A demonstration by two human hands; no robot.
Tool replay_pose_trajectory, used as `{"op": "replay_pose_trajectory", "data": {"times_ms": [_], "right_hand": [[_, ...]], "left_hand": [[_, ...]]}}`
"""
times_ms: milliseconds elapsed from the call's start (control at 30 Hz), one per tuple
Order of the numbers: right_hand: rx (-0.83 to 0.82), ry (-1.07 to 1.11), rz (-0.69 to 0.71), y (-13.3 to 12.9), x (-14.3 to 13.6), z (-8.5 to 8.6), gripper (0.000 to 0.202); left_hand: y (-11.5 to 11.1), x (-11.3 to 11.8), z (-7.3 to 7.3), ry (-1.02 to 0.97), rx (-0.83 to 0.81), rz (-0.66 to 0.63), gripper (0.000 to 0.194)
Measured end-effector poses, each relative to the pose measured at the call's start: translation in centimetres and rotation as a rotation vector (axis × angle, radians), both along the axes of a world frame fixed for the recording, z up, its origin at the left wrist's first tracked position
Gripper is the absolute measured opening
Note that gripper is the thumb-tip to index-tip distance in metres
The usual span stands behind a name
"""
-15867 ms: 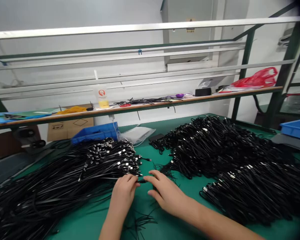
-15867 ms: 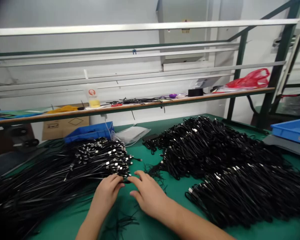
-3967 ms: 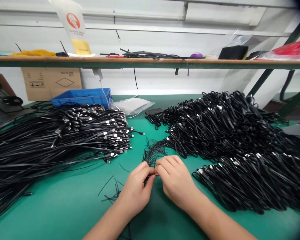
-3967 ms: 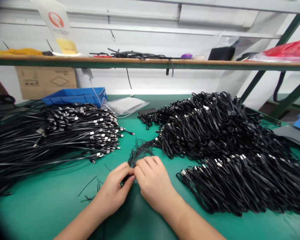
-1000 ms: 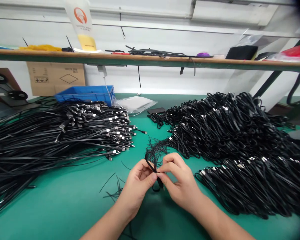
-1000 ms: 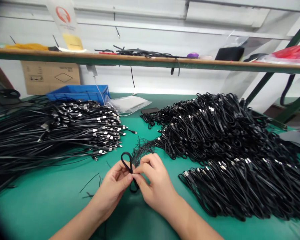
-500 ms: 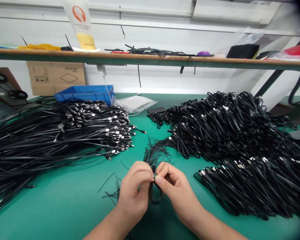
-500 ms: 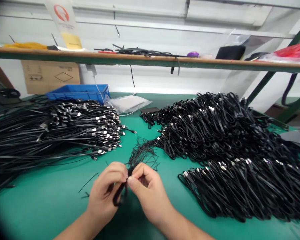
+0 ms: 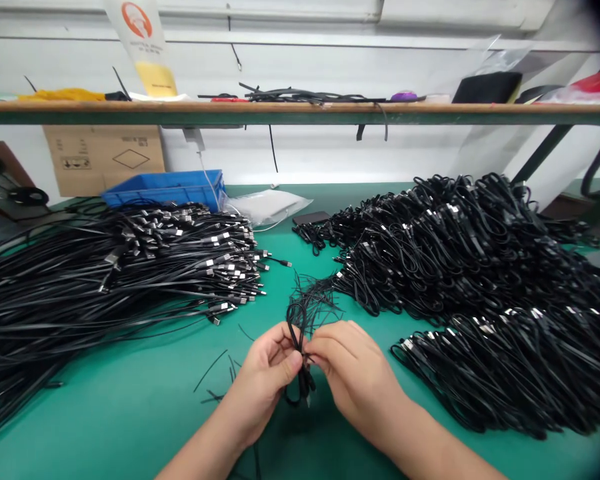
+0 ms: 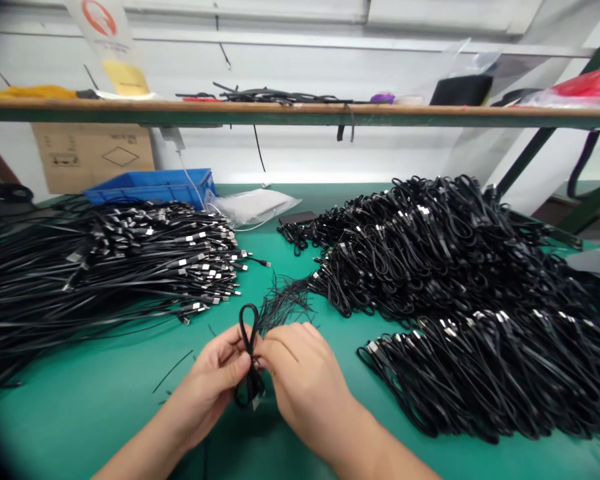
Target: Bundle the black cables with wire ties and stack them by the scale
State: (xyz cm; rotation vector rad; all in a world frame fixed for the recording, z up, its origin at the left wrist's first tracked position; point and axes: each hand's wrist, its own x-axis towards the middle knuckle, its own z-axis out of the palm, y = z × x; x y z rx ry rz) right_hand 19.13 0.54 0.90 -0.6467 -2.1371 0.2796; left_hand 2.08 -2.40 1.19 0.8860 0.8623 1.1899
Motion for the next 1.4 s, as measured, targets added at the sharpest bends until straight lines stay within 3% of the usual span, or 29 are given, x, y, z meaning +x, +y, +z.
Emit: {"op": "replay_pose_trajectory", "data": {"times_ms": [200,300,400,500,667,733,767,833,900,967,1033,1133,1200,1267,1333,1400], "right_hand": [[0.148,-0.162,-0.007,0.2,0.3,0.5,0.021],[0.073,-0.148,0.057,0.0,0.5,0.8,0.020],[-0.191,0.026,0.136,-0.5,0.4,1.0,0.015],[-0.553,0.219,0.178,-0.8,-0.2,0.9,0.023],[-1.371,0.633,0.334,-1.2,-1.4,0.6,0.040],[-1.583,0.689,0.381,-1.3,-1.7,0.3,0.041],[-1.604,0.676,0.380,-1.3,-1.7,0.1,0.040],[-1.408,0.591,0.281,-1.3,-1.7,-0.4,0.032],[-0.969,0.445,0.116,-1.2,-1.6,-0.8,0.015],[-0.501,0.270,0.009,-0.9,-1.3,-1.2,0.011],[-0.156,0.107,-0.028,-0.7,-0.8,-1.3,0.018],[0.137,-0.055,-0.064,-0.4,-0.3,-1.0,0.021],[0.181,-0.103,-0.059,-0.4,-0.2,-0.7,0.020],[0.051,-0.043,-0.030,-0.6,-0.5,-0.6,0.019],[-0.280,0.141,-0.015,-1.0,-1.1,-0.4,0.018],[-0.781,0.379,0.041,-1.4,-1.8,-0.2,0.025]], "left_hand": [[0.1,-0.1,-0.3,0.120,0.071,-0.024,0.033],[0.1,-0.3,-0.4,0.240,0.247,0.018,0.022],[-0.2,-0.4,-0.4,0.461,0.587,0.139,0.007],[-0.5,-0.3,-0.4,0.629,0.857,0.273,0.016],[-0.6,-0.2,-0.6,0.755,1.085,0.352,0.027],[-0.5,-0.4,-0.7,0.834,1.151,0.321,0.029],[-0.4,-0.4,-0.7,0.837,1.118,0.300,0.028],[-0.3,-0.5,-0.7,0.722,0.868,0.269,0.020],[-0.1,-0.4,-0.8,0.502,0.499,0.229,0.007],[0.0,-0.2,-0.9,0.306,0.232,0.182,0.011],[0.0,0.0,-1.0,0.203,0.114,0.145,0.022],[-0.1,0.3,-1.0,0.163,0.073,0.135,0.030],[-0.1,0.4,-1.0,0.173,0.091,0.125,0.030],[-0.1,0.5,-1.2,0.202,0.149,0.142,0.027],[-0.3,0.6,-1.4,0.282,0.287,0.218,0.016],[-0.5,0.6,-1.6,0.430,0.510,0.309,0.008]]}}
